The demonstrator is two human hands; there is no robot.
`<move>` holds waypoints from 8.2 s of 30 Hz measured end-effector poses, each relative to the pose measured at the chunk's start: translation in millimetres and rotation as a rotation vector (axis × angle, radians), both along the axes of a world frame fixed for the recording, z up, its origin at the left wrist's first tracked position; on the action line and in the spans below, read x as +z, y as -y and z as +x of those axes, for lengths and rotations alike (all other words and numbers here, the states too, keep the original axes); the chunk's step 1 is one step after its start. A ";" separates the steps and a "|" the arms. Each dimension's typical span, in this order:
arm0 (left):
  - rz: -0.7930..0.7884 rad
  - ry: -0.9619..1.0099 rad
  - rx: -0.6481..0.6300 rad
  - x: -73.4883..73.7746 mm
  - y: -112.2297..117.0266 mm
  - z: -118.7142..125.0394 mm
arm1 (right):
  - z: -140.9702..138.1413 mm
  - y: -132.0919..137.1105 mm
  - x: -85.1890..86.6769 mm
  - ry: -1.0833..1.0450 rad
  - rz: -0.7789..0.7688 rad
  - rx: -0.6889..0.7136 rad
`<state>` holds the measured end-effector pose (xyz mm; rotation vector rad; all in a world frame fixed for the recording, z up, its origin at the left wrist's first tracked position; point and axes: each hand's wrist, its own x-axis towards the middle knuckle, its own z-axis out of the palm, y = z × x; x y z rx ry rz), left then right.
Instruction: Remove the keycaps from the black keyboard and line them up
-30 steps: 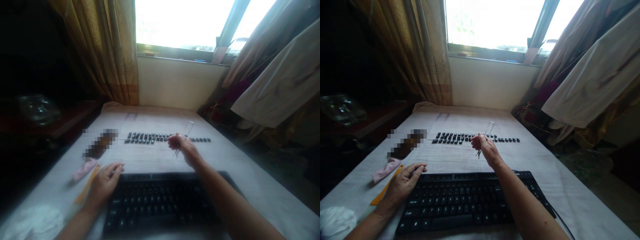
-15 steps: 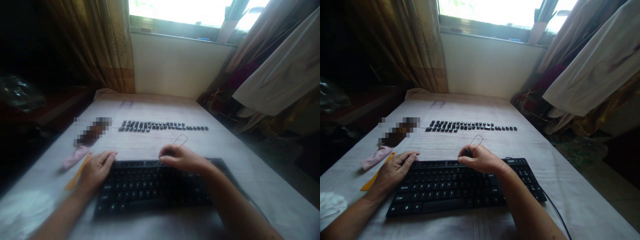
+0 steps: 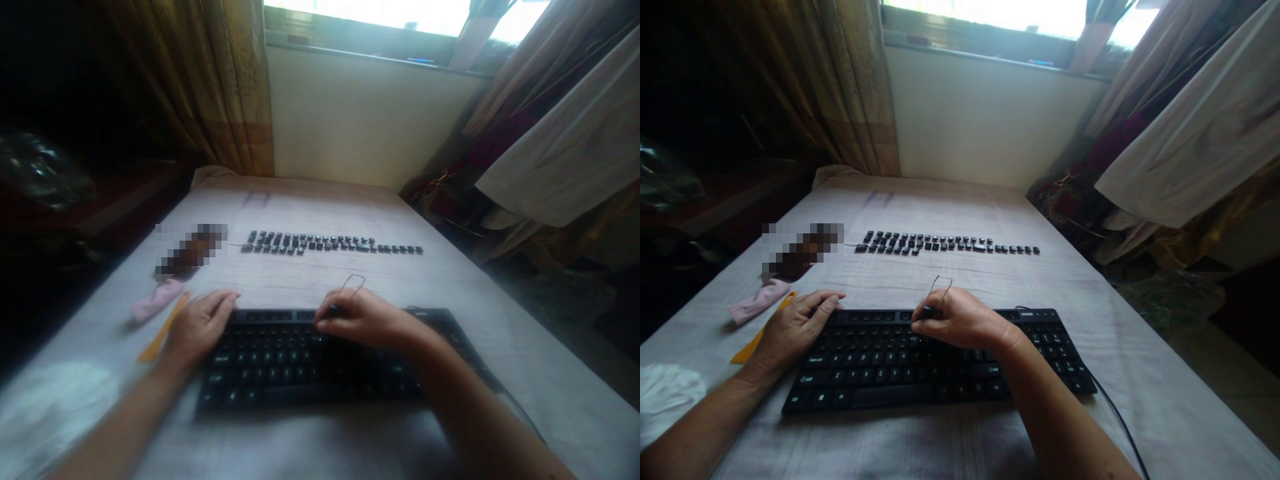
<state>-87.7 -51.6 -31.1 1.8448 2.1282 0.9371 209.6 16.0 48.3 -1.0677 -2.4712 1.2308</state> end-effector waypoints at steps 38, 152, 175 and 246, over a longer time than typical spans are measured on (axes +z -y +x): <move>0.186 -0.167 -0.090 0.7 0.3 2.5 | 4.8 -10.4 -16.4 -0.404 -0.486 -0.115; 0.072 -0.026 0.080 6.7 3.3 4.5 | 13.9 18.2 -20.3 -0.366 0.183 -0.459; 0.035 -0.067 0.046 1.3 3.4 2.2 | 17.1 17.9 -25.1 -0.160 0.344 0.010; -0.391 0.954 -0.242 51.6 39.7 86.4 | -21.7 62.6 -24.3 -0.661 0.665 -0.195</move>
